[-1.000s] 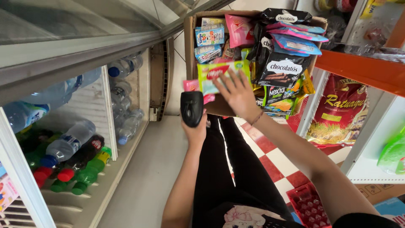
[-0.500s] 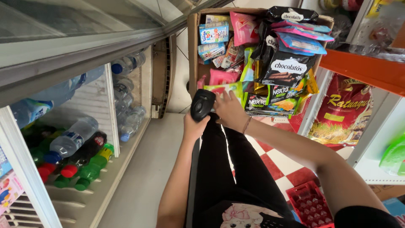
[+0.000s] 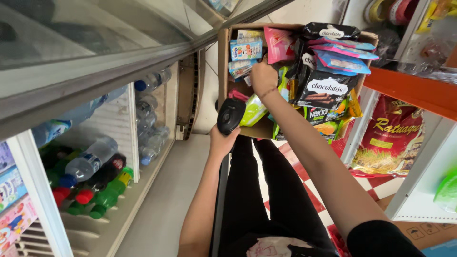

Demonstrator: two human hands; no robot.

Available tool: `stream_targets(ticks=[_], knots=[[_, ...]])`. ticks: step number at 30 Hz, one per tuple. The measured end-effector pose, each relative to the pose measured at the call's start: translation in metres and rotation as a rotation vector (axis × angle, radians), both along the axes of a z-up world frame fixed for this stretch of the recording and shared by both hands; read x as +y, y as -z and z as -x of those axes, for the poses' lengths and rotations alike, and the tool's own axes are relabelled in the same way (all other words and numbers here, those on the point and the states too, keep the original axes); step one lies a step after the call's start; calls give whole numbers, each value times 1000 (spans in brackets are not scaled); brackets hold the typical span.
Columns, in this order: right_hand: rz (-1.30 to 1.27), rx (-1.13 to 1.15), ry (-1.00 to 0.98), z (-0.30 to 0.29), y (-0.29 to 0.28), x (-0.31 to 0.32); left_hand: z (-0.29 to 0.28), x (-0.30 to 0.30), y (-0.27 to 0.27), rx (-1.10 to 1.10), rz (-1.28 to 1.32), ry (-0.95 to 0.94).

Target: The person uses a handheld scanner to scan individual items from a box and then places them onto the shelves of a refrigerator and a storage rack.

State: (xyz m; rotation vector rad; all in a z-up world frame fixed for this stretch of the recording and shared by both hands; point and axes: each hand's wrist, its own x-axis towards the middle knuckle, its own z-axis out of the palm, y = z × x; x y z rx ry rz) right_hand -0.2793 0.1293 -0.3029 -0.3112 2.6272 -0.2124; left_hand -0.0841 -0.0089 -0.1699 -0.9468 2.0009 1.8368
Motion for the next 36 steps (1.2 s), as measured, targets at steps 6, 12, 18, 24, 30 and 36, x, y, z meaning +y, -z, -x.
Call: stream_targets(ticks=[6, 12, 18, 24, 30, 36], knots=[[-99, 19, 23, 5, 24, 3, 16, 13, -6, 34, -45, 17], [-67, 60, 146, -13, -2, -7, 19, 11, -14, 73, 6, 30], [323, 310, 249, -46, -68, -1, 7, 3, 1, 7, -29, -59], [1027, -2, 539, -99, -96, 37, 15, -4, -34, -34, -216, -107], [1930, -708, 880, -121, -201, 67, 4, 12, -136, 154, -218, 67], [1892, -772, 882, -119, -330, 91, -19, 56, -264, 381, -181, 59]])
